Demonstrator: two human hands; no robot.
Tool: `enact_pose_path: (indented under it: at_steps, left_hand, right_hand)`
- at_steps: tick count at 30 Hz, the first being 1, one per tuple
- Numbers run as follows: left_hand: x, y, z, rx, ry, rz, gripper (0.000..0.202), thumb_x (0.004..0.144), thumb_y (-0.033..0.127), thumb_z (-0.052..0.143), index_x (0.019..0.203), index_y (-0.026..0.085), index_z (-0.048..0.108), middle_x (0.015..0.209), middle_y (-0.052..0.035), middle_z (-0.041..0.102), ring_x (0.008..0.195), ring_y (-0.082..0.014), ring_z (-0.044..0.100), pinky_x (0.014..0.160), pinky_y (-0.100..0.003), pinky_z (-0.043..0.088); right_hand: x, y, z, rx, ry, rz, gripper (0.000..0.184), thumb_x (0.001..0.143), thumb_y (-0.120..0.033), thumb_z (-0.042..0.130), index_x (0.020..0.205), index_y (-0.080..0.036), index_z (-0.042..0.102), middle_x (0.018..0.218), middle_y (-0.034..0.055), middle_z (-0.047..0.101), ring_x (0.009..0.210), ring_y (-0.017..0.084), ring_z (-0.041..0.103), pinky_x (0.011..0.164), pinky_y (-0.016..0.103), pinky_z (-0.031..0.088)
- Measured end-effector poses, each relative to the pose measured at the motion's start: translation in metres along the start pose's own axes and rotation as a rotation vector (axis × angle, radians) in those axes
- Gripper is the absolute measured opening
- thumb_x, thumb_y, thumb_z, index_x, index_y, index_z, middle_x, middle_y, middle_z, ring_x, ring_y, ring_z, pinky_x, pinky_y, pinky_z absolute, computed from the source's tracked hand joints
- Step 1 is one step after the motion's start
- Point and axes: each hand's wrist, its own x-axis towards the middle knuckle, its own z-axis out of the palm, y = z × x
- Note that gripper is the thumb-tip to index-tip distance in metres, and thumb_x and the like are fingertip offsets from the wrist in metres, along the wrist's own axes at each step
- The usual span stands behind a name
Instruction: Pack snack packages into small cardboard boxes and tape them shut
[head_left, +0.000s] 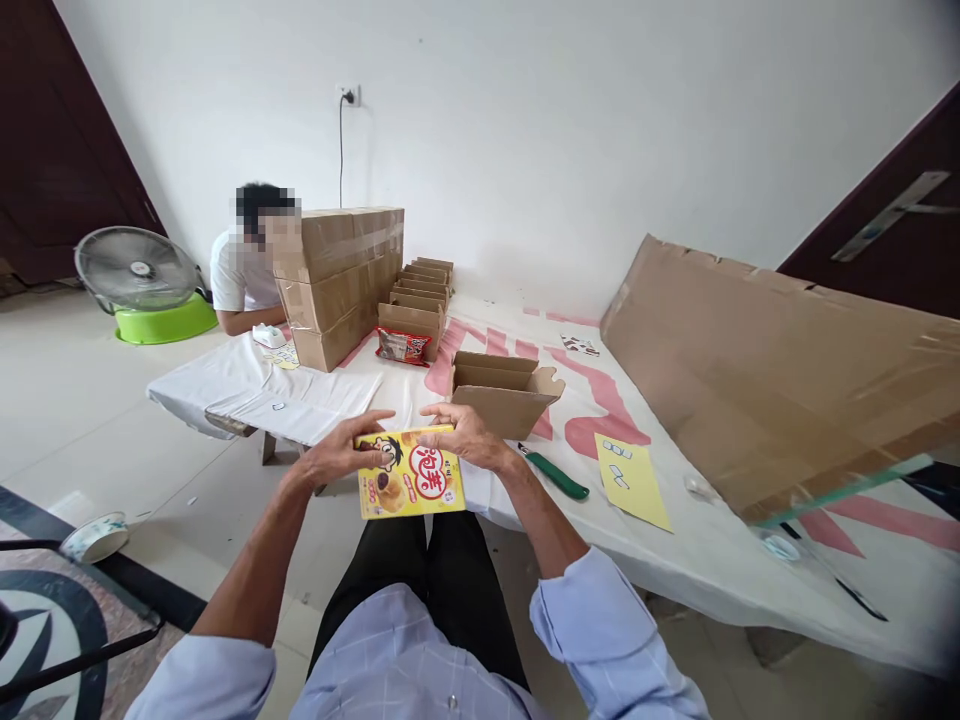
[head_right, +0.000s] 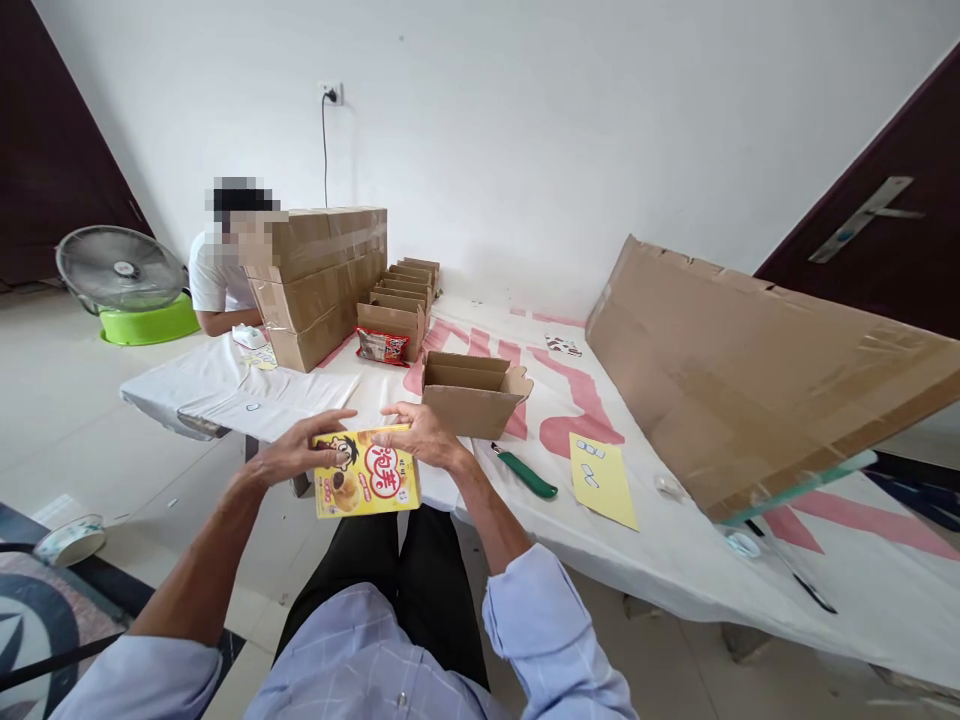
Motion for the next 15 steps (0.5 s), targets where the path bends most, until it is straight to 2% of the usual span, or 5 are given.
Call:
enact_pose_path:
  at_steps: [2, 5, 9, 12, 15]
  left_hand:
    - [-0.009, -0.009, 0.007, -0.018, 0.036, -0.017, 0.069, 0.071, 0.043, 0.103, 0.133, 0.023, 0.08, 0.108, -0.0093, 0.083, 0.095, -0.0312, 0.081, 0.08, -0.041, 0.068]
    - [-0.015, -0.021, 0.012, -0.062, 0.302, 0.038, 0.073, 0.07, 0.051, 0.103, 0.132, 0.019, 0.08, 0.116, -0.0111, 0.084, 0.101, -0.0332, 0.081, 0.085, -0.043, 0.069]
    - [-0.002, -0.017, 0.023, -0.152, 0.606, 0.186, 0.08, 0.079, 0.062, 0.094, 0.144, 0.022, 0.072, 0.128, -0.01, 0.081, 0.111, -0.0321, 0.08, 0.091, -0.041, 0.07]
    - [0.021, 0.0, 0.034, -0.188, 0.627, 0.322, 0.075, 0.09, 0.065, 0.084, 0.151, 0.025, 0.065, 0.136, -0.01, 0.078, 0.115, -0.03, 0.078, 0.091, -0.038, 0.069]
    - [0.046, 0.012, 0.034, -0.109, 0.602, 0.394, 0.077, 0.096, 0.066, 0.077, 0.159, 0.027, 0.057, 0.143, -0.0114, 0.073, 0.117, -0.0305, 0.076, 0.079, -0.032, 0.067]
  right_hand:
    - [0.005, -0.002, -0.004, 0.036, 0.041, -0.047, 0.077, 0.071, -0.064, 0.1, 0.129, -0.017, 0.08, 0.11, 0.0112, 0.081, 0.094, 0.027, 0.078, 0.081, 0.038, 0.066]
    - [0.002, 0.007, 0.001, 0.132, 0.21, -0.175, 0.082, 0.085, -0.079, 0.082, 0.143, -0.021, 0.071, 0.131, 0.0149, 0.077, 0.115, 0.03, 0.076, 0.094, 0.042, 0.065]
    - [-0.007, 0.022, 0.037, 0.148, 0.333, -0.261, 0.097, 0.092, -0.082, 0.074, 0.167, -0.026, 0.049, 0.155, 0.0187, 0.064, 0.129, 0.035, 0.07, 0.103, 0.048, 0.063]
    - [0.0, 0.017, 0.069, 0.11, 0.337, -0.322, 0.093, 0.099, -0.075, 0.067, 0.174, -0.03, 0.036, 0.166, 0.0167, 0.056, 0.135, 0.035, 0.067, 0.106, 0.048, 0.061]
    - [0.023, 0.003, 0.077, 0.077, 0.419, -0.408, 0.08, 0.107, -0.07, 0.055, 0.175, -0.031, 0.038, 0.167, 0.013, 0.057, 0.142, 0.035, 0.062, 0.114, 0.048, 0.057]
